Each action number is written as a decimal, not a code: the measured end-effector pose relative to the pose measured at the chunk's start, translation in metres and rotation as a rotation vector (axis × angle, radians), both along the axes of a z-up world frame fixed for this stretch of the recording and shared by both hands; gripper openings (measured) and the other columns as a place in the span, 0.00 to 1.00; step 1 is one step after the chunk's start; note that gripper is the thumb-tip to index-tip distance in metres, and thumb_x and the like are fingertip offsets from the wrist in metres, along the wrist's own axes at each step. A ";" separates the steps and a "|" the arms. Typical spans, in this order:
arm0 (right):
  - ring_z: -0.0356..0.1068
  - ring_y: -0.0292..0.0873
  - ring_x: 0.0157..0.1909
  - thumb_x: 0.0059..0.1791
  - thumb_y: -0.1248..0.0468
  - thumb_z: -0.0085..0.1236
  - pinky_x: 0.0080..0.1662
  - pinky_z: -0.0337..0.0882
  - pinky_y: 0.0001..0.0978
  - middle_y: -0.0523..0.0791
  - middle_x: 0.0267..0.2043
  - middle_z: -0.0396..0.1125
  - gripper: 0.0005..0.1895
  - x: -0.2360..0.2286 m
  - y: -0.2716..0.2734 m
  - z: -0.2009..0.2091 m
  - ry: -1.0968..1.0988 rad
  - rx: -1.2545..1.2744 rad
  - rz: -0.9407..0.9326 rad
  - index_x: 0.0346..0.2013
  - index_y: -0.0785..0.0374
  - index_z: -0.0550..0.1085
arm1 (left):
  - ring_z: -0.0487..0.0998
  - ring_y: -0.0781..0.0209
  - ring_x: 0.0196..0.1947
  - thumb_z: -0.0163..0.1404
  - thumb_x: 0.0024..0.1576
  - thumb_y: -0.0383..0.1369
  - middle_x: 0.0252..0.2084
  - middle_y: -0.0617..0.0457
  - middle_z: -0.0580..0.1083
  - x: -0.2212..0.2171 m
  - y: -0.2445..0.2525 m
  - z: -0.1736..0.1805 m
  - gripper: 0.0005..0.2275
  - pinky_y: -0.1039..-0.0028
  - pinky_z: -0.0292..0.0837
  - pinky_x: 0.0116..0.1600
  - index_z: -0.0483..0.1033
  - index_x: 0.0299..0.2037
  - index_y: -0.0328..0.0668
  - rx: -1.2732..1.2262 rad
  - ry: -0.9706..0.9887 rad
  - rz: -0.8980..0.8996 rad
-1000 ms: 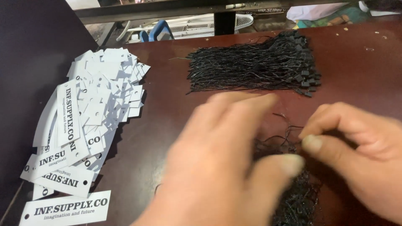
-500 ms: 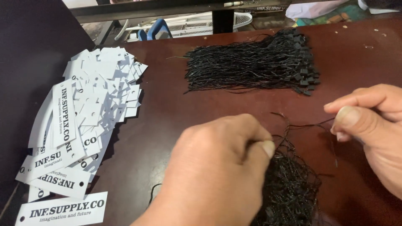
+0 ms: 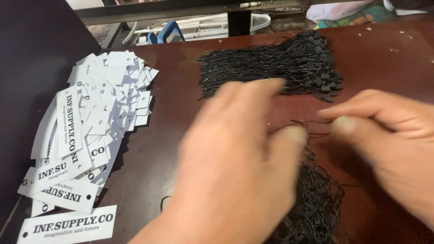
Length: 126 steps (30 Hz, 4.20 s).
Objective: Untangling thin black garment cords from a pile and arranging them into a neat, organized bundle on a table.
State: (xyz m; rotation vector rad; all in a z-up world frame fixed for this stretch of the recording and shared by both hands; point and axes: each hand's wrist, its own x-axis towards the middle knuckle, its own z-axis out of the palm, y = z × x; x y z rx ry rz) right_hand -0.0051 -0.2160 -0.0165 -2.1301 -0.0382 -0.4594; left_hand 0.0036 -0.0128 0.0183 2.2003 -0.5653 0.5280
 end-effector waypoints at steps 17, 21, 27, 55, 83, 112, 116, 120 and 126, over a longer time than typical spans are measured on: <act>0.66 0.41 0.31 0.52 0.73 0.55 0.44 0.68 0.25 0.53 0.29 0.70 0.10 0.015 -0.033 -0.014 0.008 0.286 0.023 0.48 0.72 0.77 | 0.64 0.68 0.22 0.53 0.58 0.36 0.24 0.60 0.73 0.003 -0.006 0.074 0.07 0.75 0.62 0.32 0.79 0.29 0.50 -0.040 1.109 0.105; 0.69 0.44 0.35 0.58 0.73 0.51 0.47 0.70 0.28 0.54 0.36 0.69 0.05 0.017 -0.054 -0.033 -0.050 0.175 -0.071 0.48 0.72 0.71 | 0.64 0.67 0.23 0.52 0.59 0.38 0.22 0.61 0.71 0.002 0.004 0.075 0.09 0.73 0.62 0.33 0.77 0.26 0.52 0.203 1.042 0.155; 0.69 0.42 0.37 0.64 0.71 0.44 0.47 0.72 0.28 0.51 0.37 0.66 0.03 0.023 -0.061 -0.045 -0.085 0.236 -0.142 0.50 0.68 0.67 | 0.61 0.65 0.21 0.63 0.62 0.39 0.19 0.56 0.66 -0.004 0.011 0.079 0.16 0.72 0.57 0.30 0.74 0.24 0.44 0.076 1.228 0.014; 0.70 0.44 0.36 0.57 0.70 0.54 0.45 0.72 0.31 0.52 0.36 0.70 0.05 0.013 -0.043 -0.032 0.002 0.198 -0.225 0.48 0.69 0.73 | 0.69 0.67 0.27 0.52 0.59 0.40 0.25 0.62 0.75 0.012 0.053 -0.010 0.06 0.74 0.65 0.39 0.81 0.32 0.57 -0.018 0.822 0.485; 0.65 0.26 0.43 0.57 0.63 0.62 0.47 0.65 0.19 0.33 0.39 0.71 0.05 0.137 -0.046 -0.008 -0.014 0.106 -0.327 0.35 0.52 0.77 | 0.72 0.57 0.32 0.56 0.60 0.40 0.28 0.56 0.76 0.147 0.050 -0.006 0.11 0.64 0.67 0.39 0.74 0.26 0.50 0.021 0.561 0.377; 0.65 0.37 0.38 0.57 0.61 0.54 0.44 0.63 0.33 0.40 0.39 0.73 0.12 0.029 -0.003 0.008 0.076 -0.159 -0.422 0.53 0.49 0.81 | 0.79 0.61 0.46 0.48 0.57 0.34 0.45 0.56 0.76 0.054 0.038 -0.018 0.14 0.68 0.71 0.54 0.80 0.51 0.50 -0.104 0.252 0.296; 0.75 0.37 0.43 0.48 0.67 0.60 0.50 0.69 0.29 0.41 0.41 0.75 0.08 0.014 -0.001 0.000 -0.199 -0.379 0.130 0.39 0.58 0.83 | 0.77 0.50 0.35 0.51 0.56 0.37 0.32 0.54 0.75 0.019 0.014 -0.043 0.07 0.58 0.71 0.40 0.81 0.35 0.49 0.079 0.021 0.022; 0.70 0.36 0.44 0.44 0.59 0.64 0.45 0.70 0.32 0.33 0.36 0.73 0.09 0.018 -0.006 -0.012 -0.115 -0.604 0.259 0.38 0.48 0.85 | 0.79 0.57 0.33 0.55 0.52 0.42 0.28 0.62 0.76 0.020 0.011 -0.048 0.06 0.61 0.72 0.36 0.81 0.30 0.56 0.184 0.267 0.021; 0.74 0.38 0.41 0.48 0.61 0.59 0.46 0.70 0.31 0.39 0.37 0.74 0.06 0.020 -0.006 -0.008 -0.247 -0.530 0.300 0.29 0.56 0.81 | 0.79 0.56 0.30 0.55 0.53 0.43 0.26 0.61 0.75 0.016 0.013 -0.048 0.09 0.62 0.71 0.34 0.81 0.29 0.51 0.134 0.164 -0.009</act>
